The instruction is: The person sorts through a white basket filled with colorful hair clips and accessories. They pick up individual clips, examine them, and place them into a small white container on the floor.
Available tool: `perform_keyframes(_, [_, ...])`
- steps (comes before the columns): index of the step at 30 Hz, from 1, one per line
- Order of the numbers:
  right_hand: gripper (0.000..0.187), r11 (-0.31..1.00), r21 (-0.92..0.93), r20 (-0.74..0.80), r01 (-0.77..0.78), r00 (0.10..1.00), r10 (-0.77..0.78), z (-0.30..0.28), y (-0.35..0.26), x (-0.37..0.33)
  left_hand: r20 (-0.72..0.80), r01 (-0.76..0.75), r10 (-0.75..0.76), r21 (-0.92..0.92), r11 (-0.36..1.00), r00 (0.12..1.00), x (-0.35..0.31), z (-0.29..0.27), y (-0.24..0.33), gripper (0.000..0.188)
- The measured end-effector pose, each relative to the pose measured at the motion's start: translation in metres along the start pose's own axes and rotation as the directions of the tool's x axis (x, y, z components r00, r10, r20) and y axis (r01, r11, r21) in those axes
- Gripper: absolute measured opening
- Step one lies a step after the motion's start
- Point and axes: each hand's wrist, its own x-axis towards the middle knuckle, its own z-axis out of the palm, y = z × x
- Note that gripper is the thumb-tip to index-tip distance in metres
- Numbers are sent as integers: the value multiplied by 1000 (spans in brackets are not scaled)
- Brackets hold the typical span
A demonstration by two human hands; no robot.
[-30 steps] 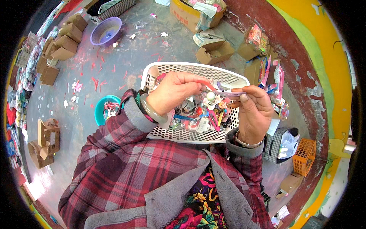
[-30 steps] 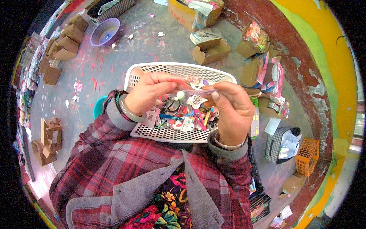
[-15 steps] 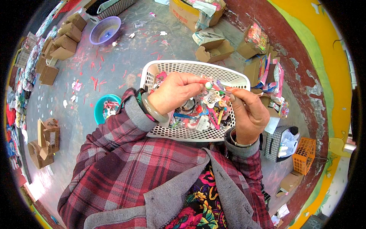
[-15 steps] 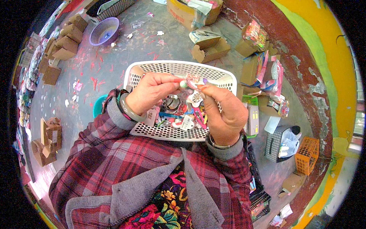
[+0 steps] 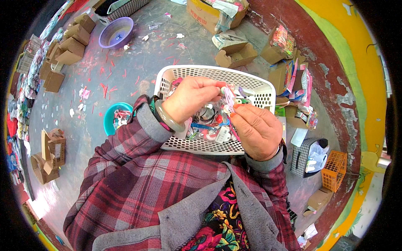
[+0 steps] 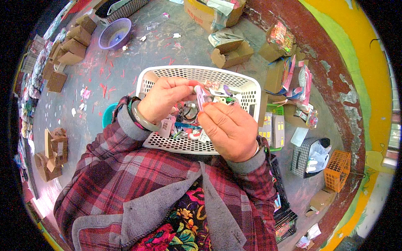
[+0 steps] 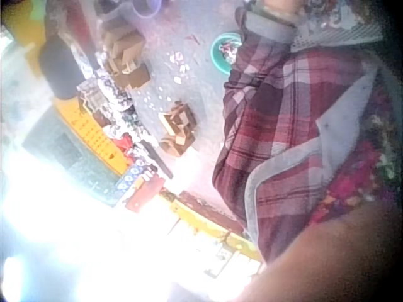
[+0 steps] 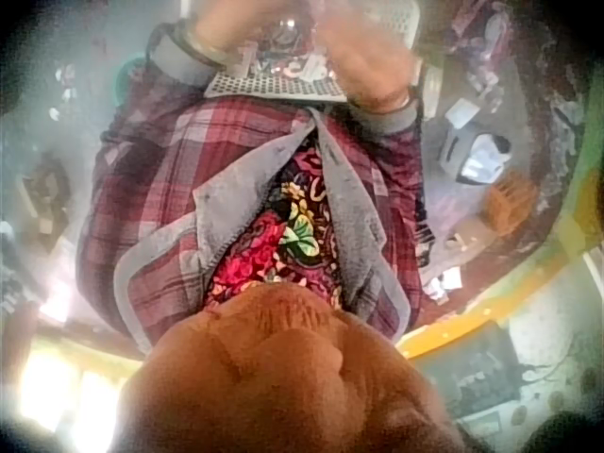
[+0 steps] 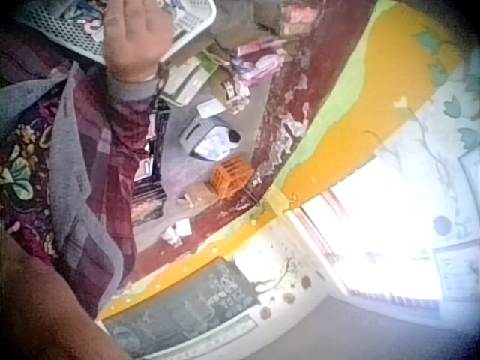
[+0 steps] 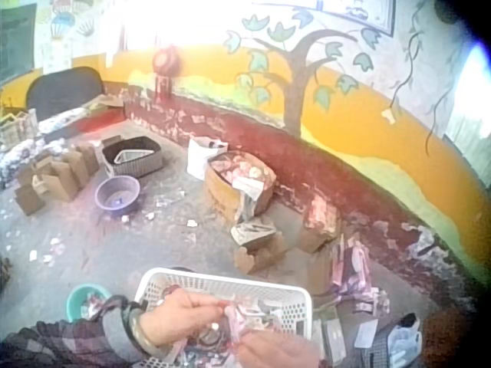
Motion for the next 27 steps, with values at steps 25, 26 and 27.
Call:
perform_keyframes(25, [11, 603, 360, 69, -712, 665, 744, 2, -4, 6, 126, 35, -80, 326, 945, 989, -5, 10, 1, 22])
perform_keyframes(26, [11, 627, 335, 83, -703, 685, 723, 1, -2, 5, 118, 50, -93, 328, 943, 989, -6, 11, 4, 22])
perform_keyframes(27, [10, 632, 333, 80, -699, 689, 720, 2, -1, 5, 110, 64, -106, 329, 942, 988, -6, 11, 5, 22])
